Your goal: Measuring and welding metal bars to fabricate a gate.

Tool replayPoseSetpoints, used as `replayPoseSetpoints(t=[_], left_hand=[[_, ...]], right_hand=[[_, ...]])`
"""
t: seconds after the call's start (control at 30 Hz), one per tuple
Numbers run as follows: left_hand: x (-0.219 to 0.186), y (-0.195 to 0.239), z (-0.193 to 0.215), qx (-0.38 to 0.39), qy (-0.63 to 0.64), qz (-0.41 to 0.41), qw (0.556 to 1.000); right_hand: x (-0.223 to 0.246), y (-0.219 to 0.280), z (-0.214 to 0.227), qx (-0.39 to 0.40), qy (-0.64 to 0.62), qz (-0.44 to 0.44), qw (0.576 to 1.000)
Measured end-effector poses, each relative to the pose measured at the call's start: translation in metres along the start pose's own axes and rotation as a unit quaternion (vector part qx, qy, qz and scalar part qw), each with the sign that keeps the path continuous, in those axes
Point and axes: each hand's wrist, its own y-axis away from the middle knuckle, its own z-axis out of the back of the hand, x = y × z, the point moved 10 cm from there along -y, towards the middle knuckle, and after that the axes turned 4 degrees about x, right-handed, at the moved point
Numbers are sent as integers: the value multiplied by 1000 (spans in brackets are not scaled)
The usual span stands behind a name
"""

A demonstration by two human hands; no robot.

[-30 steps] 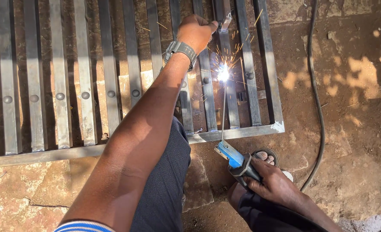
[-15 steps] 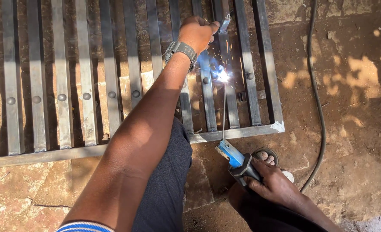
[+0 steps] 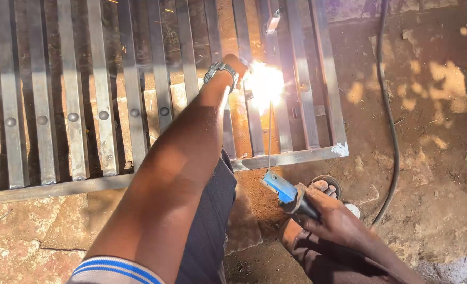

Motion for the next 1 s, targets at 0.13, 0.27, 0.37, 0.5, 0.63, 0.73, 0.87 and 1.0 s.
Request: replayPoseSetpoints(t=[0.13, 0.27, 0.37, 0.5, 0.63, 0.73, 0.87, 1.0], left_hand=[[17, -6, -10, -1, -35, 35, 999], [25, -3, -22, 2, -64, 61, 996], [17, 18, -25, 18, -34, 73, 997], [12, 36, -32, 39, 10, 92, 995], [10, 45, -39, 61, 49, 110, 991], [12, 44, -42, 70, 67, 117, 988], [23, 20, -50, 63, 50, 110, 991], [40, -13, -62, 61, 29, 110, 992]], right_hand=[[29, 13, 17, -71, 8, 107, 992], [-66, 13, -17, 60, 2, -207, 977], [-18, 47, 51, -269, 84, 109, 953], [-21, 99, 105, -463, 67, 67, 881], [-69, 115, 100, -480, -200, -81, 850], [-74, 86, 84, -425, -553, 47, 715], [-122, 64, 35, -367, -658, 103, 650], [-131, 73, 29, -367, -183, -184, 893]])
